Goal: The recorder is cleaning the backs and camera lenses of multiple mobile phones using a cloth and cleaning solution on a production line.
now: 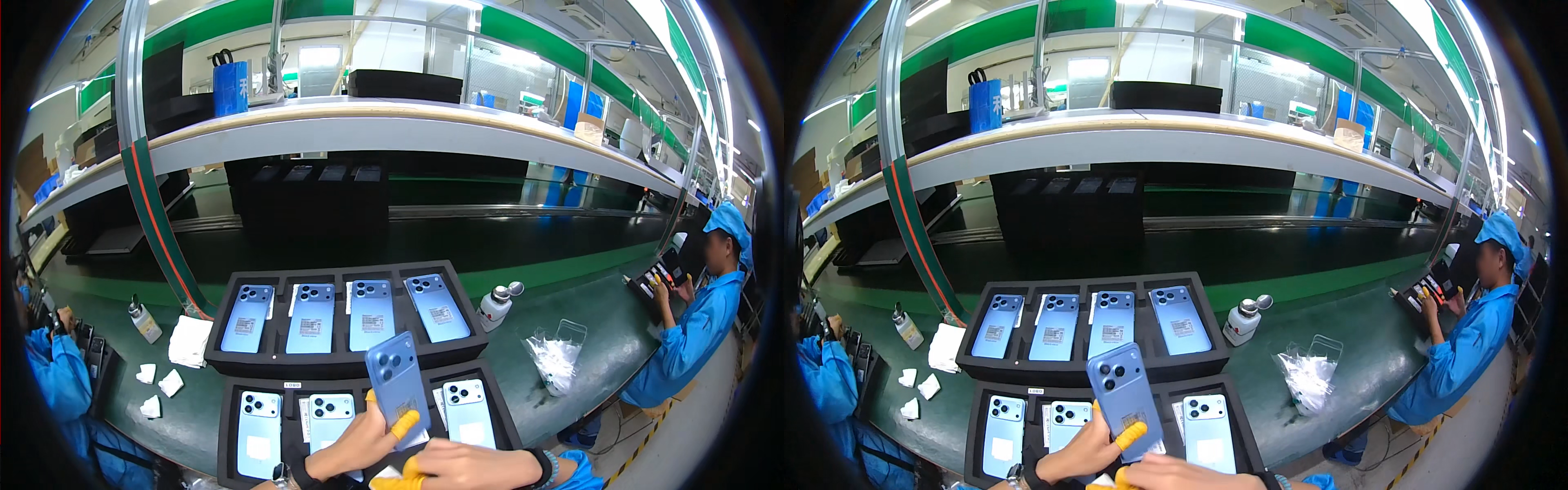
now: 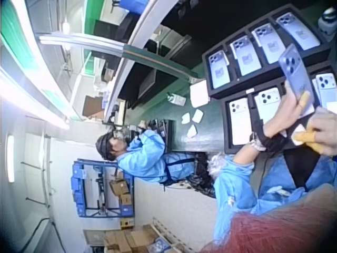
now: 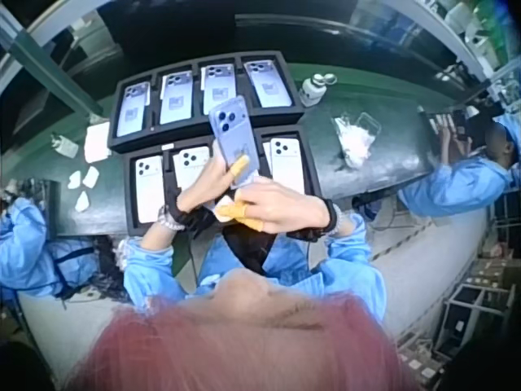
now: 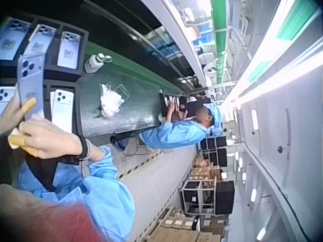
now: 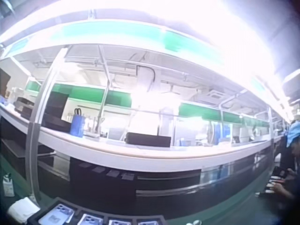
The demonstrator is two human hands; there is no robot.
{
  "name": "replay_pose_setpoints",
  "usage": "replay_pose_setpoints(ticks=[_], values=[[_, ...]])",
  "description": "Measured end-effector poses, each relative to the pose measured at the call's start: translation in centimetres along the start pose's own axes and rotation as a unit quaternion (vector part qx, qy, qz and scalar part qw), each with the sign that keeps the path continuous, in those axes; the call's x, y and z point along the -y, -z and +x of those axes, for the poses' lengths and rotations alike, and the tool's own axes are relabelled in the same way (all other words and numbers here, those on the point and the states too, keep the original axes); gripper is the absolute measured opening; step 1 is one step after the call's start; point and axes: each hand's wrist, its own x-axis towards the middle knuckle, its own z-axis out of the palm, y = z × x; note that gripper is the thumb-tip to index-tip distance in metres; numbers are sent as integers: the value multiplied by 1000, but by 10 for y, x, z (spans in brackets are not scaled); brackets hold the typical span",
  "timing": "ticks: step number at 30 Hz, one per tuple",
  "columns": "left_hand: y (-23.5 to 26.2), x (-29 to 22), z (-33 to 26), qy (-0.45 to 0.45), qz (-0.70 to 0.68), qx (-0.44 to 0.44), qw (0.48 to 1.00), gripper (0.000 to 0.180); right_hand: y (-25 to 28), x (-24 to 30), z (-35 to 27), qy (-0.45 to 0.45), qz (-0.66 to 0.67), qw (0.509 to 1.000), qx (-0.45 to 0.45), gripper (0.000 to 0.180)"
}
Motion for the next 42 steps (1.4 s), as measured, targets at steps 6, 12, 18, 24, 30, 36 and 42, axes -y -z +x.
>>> replay_pose_setpoints(ticks=[6,12,18,24,30,36,42], values=[[14,-13,3,244,-159,272,917,68,40,-57,-33,-175,-266,897,-305,30],[9,2,3,285,-150,339,884,64,92,-172,-69,-364,-308,781,-404,8],[11,-6,-10,290,-47,261,920,45,91,-222,-82,-373,-317,792,-364,17],[43,-13,-3,109,428,16,897,27,92,-214,-76,-382,-334,790,-344,20],[69,18,-22,174,544,-103,814,37,91,-223,-80,-373,-374,787,-319,18],[59,26,-22,171,585,-61,790,51,90,-217,-76,-379,-431,772,-274,17],[46,50,-14,175,622,-80,759,51,88,-219,-77,-389,-424,773,-266,17]])
